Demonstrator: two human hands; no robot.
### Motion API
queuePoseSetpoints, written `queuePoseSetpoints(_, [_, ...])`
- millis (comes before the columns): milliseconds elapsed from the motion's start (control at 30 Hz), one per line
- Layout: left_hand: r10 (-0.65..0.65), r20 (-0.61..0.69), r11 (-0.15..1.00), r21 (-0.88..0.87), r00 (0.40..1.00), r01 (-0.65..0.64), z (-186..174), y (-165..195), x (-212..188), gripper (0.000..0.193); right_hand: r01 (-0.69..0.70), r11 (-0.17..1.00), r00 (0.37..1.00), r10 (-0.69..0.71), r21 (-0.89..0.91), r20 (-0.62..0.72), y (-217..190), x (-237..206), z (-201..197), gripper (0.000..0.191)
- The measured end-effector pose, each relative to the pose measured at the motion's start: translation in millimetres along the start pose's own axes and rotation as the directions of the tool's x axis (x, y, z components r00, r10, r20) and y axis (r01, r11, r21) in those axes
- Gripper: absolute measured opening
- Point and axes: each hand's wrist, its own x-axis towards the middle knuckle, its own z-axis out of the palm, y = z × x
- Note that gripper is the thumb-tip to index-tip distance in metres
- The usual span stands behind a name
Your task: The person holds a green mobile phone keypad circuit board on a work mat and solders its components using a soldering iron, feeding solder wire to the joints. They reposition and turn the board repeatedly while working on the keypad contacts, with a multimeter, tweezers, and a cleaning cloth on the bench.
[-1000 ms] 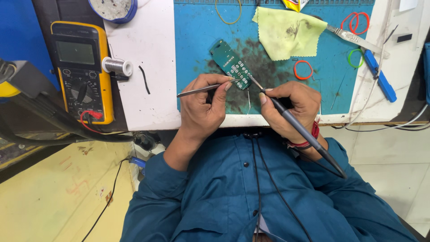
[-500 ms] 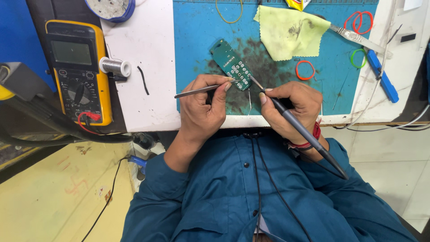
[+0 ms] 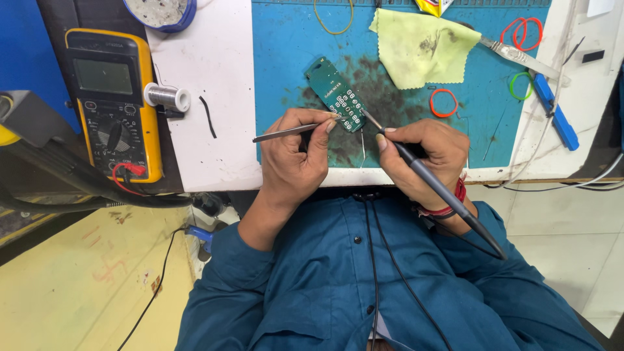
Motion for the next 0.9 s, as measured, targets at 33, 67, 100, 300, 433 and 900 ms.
queuePoseSetpoints(33, [0.024,-0.004,1.0,-0.003,1.0,-0.024,0.6,0.0,0.3,0.007,0.001,1.0,1.0,-0.001,-0.012,0.003,0.2,0.7,-0.6,0.013])
queuePoseSetpoints(67, [0.049,-0.009,0.999,-0.006,0.999,-0.049,0.6,0.0,0.3,0.007,0.01,1.0,1.0,-0.01,-0.015,0.002,0.3,1.3,-0.9,0.013])
queuePoseSetpoints(100, [0.073,-0.014,0.997,-0.009,0.997,-0.073,0.3,0.0,0.2,0.007,0.018,1.0,1.0,-0.018,-0.018,0.001,0.4,1.7,-1.2,0.013])
queuePoseSetpoints(300, [0.023,-0.004,1.0,-0.007,1.0,-0.023,0.7,-0.6,-0.1,0.007,-0.008,1.0,1.0,0.008,-0.002,0.002,-0.4,0.8,-0.8,0.012])
queuePoseSetpoints(433, [0.06,-0.012,0.998,-0.012,0.998,-0.06,0.5,-0.3,0.6,0.007,-0.004,1.0,1.0,0.004,0.014,-0.004,-0.8,1.8,-0.7,0.012])
queuePoseSetpoints(900, [0.028,-0.039,1.0,0.015,0.999,-0.027,3.1,-1.8,5.0,0.005,-0.097,0.994,0.991,0.101,0.051,-0.089,3.2,-0.5,7.3,0.01])
